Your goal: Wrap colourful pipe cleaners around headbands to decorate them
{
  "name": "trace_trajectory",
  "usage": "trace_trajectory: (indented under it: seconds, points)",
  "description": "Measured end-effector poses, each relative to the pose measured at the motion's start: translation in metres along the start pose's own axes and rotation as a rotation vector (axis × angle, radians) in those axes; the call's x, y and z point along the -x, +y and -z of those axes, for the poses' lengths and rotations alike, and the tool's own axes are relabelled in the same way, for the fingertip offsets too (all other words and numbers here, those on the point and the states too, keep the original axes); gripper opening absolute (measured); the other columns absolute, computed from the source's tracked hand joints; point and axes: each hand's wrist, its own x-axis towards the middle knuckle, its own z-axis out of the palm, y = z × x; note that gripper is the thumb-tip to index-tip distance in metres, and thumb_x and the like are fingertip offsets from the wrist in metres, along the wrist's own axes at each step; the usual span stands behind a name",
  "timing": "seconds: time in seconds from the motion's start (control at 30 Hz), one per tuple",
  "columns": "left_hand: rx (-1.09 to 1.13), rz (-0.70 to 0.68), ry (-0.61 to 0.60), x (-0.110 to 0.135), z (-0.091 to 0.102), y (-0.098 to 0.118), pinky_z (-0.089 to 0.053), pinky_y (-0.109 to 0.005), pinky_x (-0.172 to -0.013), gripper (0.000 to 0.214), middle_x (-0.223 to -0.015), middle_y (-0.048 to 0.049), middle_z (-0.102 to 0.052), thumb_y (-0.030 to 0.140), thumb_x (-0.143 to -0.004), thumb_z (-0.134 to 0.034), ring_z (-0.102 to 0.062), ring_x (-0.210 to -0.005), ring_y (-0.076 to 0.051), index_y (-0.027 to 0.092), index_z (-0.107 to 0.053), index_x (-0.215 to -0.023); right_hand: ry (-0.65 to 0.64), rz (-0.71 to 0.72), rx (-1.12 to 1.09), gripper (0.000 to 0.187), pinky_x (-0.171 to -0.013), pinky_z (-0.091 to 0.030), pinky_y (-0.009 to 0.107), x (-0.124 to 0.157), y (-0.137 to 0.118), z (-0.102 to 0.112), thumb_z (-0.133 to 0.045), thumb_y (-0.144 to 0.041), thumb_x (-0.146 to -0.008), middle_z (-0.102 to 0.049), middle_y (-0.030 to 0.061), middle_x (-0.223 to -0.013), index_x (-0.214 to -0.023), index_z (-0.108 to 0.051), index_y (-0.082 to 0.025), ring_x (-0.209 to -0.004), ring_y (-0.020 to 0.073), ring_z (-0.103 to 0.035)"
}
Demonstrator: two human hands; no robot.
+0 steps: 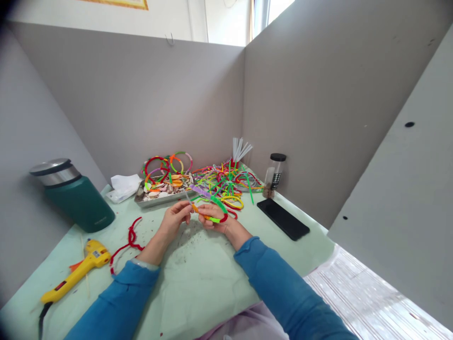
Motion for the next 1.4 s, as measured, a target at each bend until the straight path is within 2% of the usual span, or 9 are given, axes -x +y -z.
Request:
trace_trajectory:
  seconds: [0.33,0.47,0.67,0.87,1.07,1.4]
  points:
    - [0.142,0.074,-0.101,0.0036,-0.0003,0.0045,-0.036,-0.021,-0.047,0.033,-0.054,0.0004,-0.057,0.03,-0.062,-0.072,-0.047,-0.046,-0.007,0.01,-0.07,-0.089,-0.097,0.005,0.048,0.022,-0.037,-0.014,0.022,0.0041,-0.0026,0.0,-0.062,-0.037,-0.074,-0.046,-0.0038,-0.056,-0.083,-0.053,-0.018,-0.038,0.0041,-0.025]
    - [0.137,0.081,-0.09,0.003,0.0004,0.0024,-0.035,-0.021,-0.047,0.03,-0.054,0.0002,-0.058,0.029,-0.06,-0.073,-0.048,-0.045,-0.007,0.011,-0.07,-0.084,-0.099,-0.038,0.059,0.025,-0.036,-0.014,0.021,0.0047,-0.0016,0.0017,-0.063,-0.037,-0.073,-0.047,-0.004,-0.056,-0.088,-0.054,-0.019,-0.037,0.0039,-0.022]
    - [0.151,0.098,-0.15,0.0039,0.0006,0.0023,-0.035,-0.021,-0.047,0.028,-0.061,-0.0012,-0.061,0.029,-0.064,-0.071,-0.048,-0.045,-0.007,0.011,-0.069,-0.085,-0.134,-0.034,0.045,0.029,-0.035,-0.014,0.02,0.0059,0.0019,0.0053,-0.062,-0.037,-0.073,-0.046,-0.0047,-0.055,-0.094,-0.054,-0.018,-0.036,0.0033,-0.02]
    - [0.172,0.117,-0.198,0.0058,-0.0008,0.0061,-0.035,-0.021,-0.047,0.026,-0.058,-0.0002,-0.059,0.029,-0.064,-0.071,-0.048,-0.044,-0.006,0.011,-0.069,-0.083,-0.123,-0.086,0.064,0.031,-0.035,-0.014,0.02,0.0072,0.0004,0.0056,-0.063,-0.036,-0.072,-0.048,-0.0048,-0.055,-0.095,-0.055,-0.017,-0.035,0.0028,-0.021]
    - [0.183,0.116,-0.171,0.0072,-0.0025,0.0083,-0.036,-0.02,-0.046,0.022,-0.055,0.0003,-0.058,0.027,-0.062,-0.072,-0.048,-0.044,-0.007,0.011,-0.067,-0.076,-0.119,-0.092,0.062,0.029,-0.035,-0.013,0.021,0.0077,0.0002,0.0044,-0.063,-0.036,-0.073,-0.048,-0.0048,-0.055,-0.093,-0.054,-0.017,-0.036,0.0032,-0.021]
    - [0.128,0.069,-0.111,0.0034,0.0,0.0032,-0.039,-0.02,-0.049,0.024,-0.057,-0.0002,-0.059,0.028,-0.063,-0.072,-0.047,-0.047,-0.006,0.011,-0.068,-0.08,-0.136,-0.034,0.074,0.024,-0.035,-0.014,0.021,0.0088,-0.0054,-0.0037,-0.061,-0.036,-0.076,-0.045,-0.0054,-0.053,-0.086,-0.053,-0.016,-0.036,0.0033,-0.022]
